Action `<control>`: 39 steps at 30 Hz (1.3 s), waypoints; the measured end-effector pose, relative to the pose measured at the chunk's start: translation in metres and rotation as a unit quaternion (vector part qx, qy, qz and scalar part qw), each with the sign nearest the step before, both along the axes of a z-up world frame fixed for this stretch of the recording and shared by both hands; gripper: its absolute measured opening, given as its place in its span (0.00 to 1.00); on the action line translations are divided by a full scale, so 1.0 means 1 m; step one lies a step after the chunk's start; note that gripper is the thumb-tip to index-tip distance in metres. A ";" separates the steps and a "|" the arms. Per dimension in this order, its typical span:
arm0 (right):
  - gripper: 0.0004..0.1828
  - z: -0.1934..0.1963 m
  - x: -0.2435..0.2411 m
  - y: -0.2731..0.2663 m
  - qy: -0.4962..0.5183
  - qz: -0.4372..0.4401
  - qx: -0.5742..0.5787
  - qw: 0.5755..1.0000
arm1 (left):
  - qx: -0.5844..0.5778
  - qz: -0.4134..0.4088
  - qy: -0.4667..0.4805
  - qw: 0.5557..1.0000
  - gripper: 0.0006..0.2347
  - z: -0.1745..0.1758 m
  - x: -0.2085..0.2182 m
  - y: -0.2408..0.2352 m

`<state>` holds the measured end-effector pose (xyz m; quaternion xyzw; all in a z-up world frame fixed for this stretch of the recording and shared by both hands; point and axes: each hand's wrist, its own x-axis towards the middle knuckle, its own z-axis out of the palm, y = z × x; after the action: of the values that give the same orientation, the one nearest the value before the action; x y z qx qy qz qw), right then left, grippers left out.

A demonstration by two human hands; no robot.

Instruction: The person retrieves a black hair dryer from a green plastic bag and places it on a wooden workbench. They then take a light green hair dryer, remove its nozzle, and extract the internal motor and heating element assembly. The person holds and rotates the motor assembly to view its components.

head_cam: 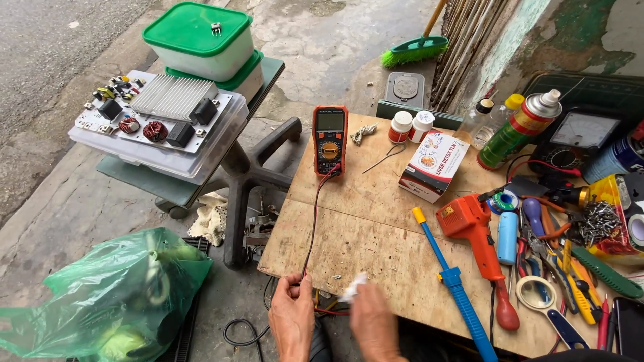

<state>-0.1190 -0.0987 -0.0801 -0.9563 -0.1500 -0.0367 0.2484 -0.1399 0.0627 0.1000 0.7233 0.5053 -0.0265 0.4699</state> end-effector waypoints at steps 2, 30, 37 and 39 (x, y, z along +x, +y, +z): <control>0.05 0.030 -0.001 0.044 0.048 0.057 0.074 0.994 | 0.019 -0.020 0.011 1.000 0.12 0.017 0.001 -0.004; 0.04 0.092 0.077 0.034 0.151 -0.030 0.066 0.986 | -0.058 0.100 -0.075 0.991 0.10 0.004 0.014 0.007; 0.09 0.060 0.084 0.060 0.035 0.129 0.223 0.966 | -0.023 0.095 -0.082 0.992 0.10 -0.023 0.007 0.012; 0.13 0.051 0.120 0.051 0.019 -0.003 0.164 0.986 | -0.042 0.100 -0.057 0.992 0.10 -0.012 0.011 0.013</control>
<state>0.0008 -0.0480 -0.0292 -0.9034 -0.1341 -0.0431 0.4049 -0.1293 0.0754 0.0875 0.6489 0.5461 0.0407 0.5283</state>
